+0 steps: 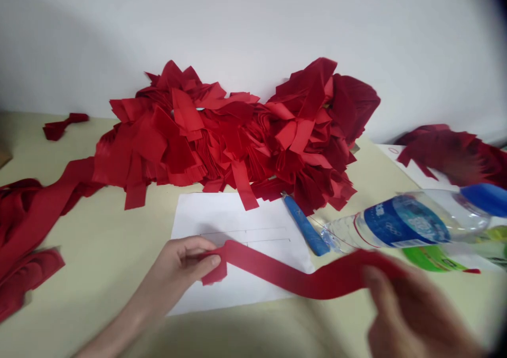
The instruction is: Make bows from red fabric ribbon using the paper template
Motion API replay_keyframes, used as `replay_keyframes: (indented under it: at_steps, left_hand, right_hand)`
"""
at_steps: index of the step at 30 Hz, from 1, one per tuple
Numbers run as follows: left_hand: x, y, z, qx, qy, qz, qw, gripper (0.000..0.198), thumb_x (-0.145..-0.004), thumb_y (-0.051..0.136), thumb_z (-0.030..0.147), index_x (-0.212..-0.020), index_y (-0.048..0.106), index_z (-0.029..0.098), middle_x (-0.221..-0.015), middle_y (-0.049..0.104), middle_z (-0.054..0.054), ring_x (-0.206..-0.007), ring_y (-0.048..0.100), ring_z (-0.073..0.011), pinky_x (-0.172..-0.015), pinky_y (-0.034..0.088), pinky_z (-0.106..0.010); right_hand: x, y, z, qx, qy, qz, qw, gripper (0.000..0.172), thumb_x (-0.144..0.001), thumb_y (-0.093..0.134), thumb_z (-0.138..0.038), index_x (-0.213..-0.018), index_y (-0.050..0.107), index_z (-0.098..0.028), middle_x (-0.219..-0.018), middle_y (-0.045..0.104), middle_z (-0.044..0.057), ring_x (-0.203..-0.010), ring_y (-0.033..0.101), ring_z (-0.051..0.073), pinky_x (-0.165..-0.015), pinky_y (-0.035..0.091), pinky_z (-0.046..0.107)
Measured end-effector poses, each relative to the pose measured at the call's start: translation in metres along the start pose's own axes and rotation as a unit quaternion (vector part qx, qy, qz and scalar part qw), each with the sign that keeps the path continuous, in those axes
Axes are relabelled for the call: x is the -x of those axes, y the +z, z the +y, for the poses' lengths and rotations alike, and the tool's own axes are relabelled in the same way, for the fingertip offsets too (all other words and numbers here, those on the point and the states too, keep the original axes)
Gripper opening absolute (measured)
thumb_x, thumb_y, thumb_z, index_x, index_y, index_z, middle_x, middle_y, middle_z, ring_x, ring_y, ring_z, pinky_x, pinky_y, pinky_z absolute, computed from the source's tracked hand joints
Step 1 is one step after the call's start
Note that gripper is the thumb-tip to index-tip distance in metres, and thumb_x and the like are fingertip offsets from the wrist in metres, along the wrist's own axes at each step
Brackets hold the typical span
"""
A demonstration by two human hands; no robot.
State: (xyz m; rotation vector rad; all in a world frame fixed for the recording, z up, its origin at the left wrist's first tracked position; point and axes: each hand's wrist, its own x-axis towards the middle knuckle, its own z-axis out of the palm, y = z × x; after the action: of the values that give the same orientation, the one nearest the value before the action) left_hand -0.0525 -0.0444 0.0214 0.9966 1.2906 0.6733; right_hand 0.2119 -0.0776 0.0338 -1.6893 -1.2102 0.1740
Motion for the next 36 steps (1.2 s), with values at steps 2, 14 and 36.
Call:
replay_keyframes:
  at_steps: [2,14,36]
  left_hand:
    - [0.004,0.012,0.000,0.019,0.006,-0.014,1.000,0.021,-0.079,0.062,0.037,-0.084,0.069,0.018,-0.075,0.069,-0.002,-0.068,0.060,-0.0149,-0.064,0.048,-0.024]
    - [0.015,0.005,0.010,-0.018,0.003,-0.106,0.994,0.020,-0.079,0.063,0.029,-0.096,0.071,0.023,-0.090,0.071,-0.001,-0.085,0.064,-0.0185,-0.078,0.051,-0.027]
    - [-0.018,-0.056,-0.009,-0.090,-0.043,-0.036,0.994,0.025,-0.079,0.062,0.034,-0.100,0.067,0.021,-0.091,0.072,-0.002,-0.085,0.065,-0.0201,-0.077,0.049,-0.030]
  right_hand:
    - [0.024,0.024,-0.014,-0.017,-0.109,-0.107,0.988,0.014,-0.081,0.059,-0.022,-0.095,0.061,-0.026,-0.088,0.066,0.006,-0.083,0.063,0.022,-0.074,0.052,0.035]
    - [0.027,0.049,-0.024,-0.114,-0.327,-0.376,0.859,0.044,-0.078,0.068,-0.022,-0.120,0.055,-0.020,-0.118,0.064,0.008,-0.112,0.057,0.022,-0.095,0.050,0.036]
    - [-0.050,0.045,0.018,-0.192,0.184,-0.639,0.722,0.029,-0.092,0.044,-0.047,-0.109,0.036,-0.025,-0.077,0.060,-0.004,-0.062,0.064,0.012,-0.055,0.049,0.024]
